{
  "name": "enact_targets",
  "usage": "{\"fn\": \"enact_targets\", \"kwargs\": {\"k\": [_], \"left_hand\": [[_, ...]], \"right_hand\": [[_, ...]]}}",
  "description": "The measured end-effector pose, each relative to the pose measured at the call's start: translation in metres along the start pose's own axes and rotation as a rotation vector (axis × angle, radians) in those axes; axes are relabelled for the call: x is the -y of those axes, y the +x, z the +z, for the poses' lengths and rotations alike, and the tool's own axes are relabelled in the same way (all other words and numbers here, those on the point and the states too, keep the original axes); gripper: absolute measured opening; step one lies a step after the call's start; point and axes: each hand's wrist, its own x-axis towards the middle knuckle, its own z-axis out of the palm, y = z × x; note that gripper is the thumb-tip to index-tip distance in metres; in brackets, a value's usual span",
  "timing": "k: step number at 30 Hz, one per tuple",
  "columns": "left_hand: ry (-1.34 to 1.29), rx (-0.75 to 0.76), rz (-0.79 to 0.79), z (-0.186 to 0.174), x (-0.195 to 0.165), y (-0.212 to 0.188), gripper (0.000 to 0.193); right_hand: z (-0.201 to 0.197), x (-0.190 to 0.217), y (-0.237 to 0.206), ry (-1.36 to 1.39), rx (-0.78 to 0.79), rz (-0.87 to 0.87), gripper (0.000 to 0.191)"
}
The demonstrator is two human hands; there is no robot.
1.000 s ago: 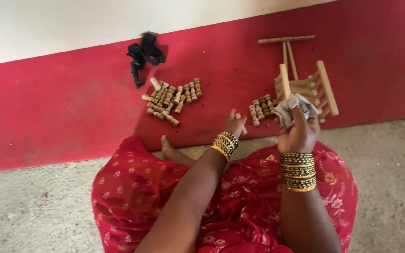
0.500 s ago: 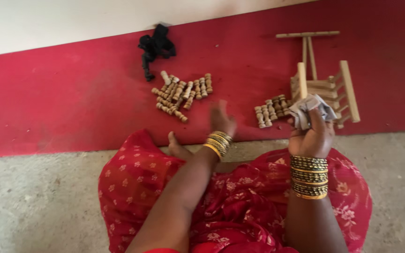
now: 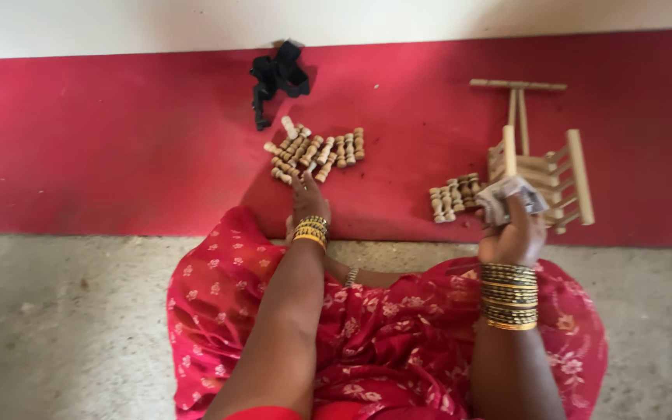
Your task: The person sits on the floor and wipes small wooden spool-shaped pieces one at a time with a cloth, placing each wiped piece into a growing row beside a small wooden toy chair. Unwiped pieces are taken from a pile on the red floor mat.
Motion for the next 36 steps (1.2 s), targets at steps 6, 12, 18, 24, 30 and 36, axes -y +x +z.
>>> {"fn": "enact_targets", "kwargs": {"k": [6,12,18,24,30,36], "left_hand": [[-0.742,0.221,-0.061,0.012,-0.042,-0.021,0.062],[-1.704,0.630,-0.384,0.027,-0.053,-0.099,0.046],[-1.793,0.734,-0.483,0.019,-0.077,-0.105,0.074],[-1.597,0.775,-0.212,0.033,-0.085,-0.103,0.080],[-1.791,0.737,-0.267,0.045,-0.098,-0.099,0.076],[-1.573,0.687,-0.121,0.040,-0.107,-0.103,0.071]], "right_hand": [[0.003,-0.017,0.006,-0.113,0.117,0.072,0.024],[0.013,-0.053,0.000,-0.648,0.262,0.279,0.013],[0.021,-0.103,-0.059,-0.948,0.657,-0.029,0.019],[0.014,-0.094,-0.039,-1.393,0.445,-0.411,0.017],[-0.005,-0.111,-0.048,-1.209,0.663,-0.348,0.023],[-0.018,-0.102,-0.015,-1.331,0.311,-0.251,0.026]]}}
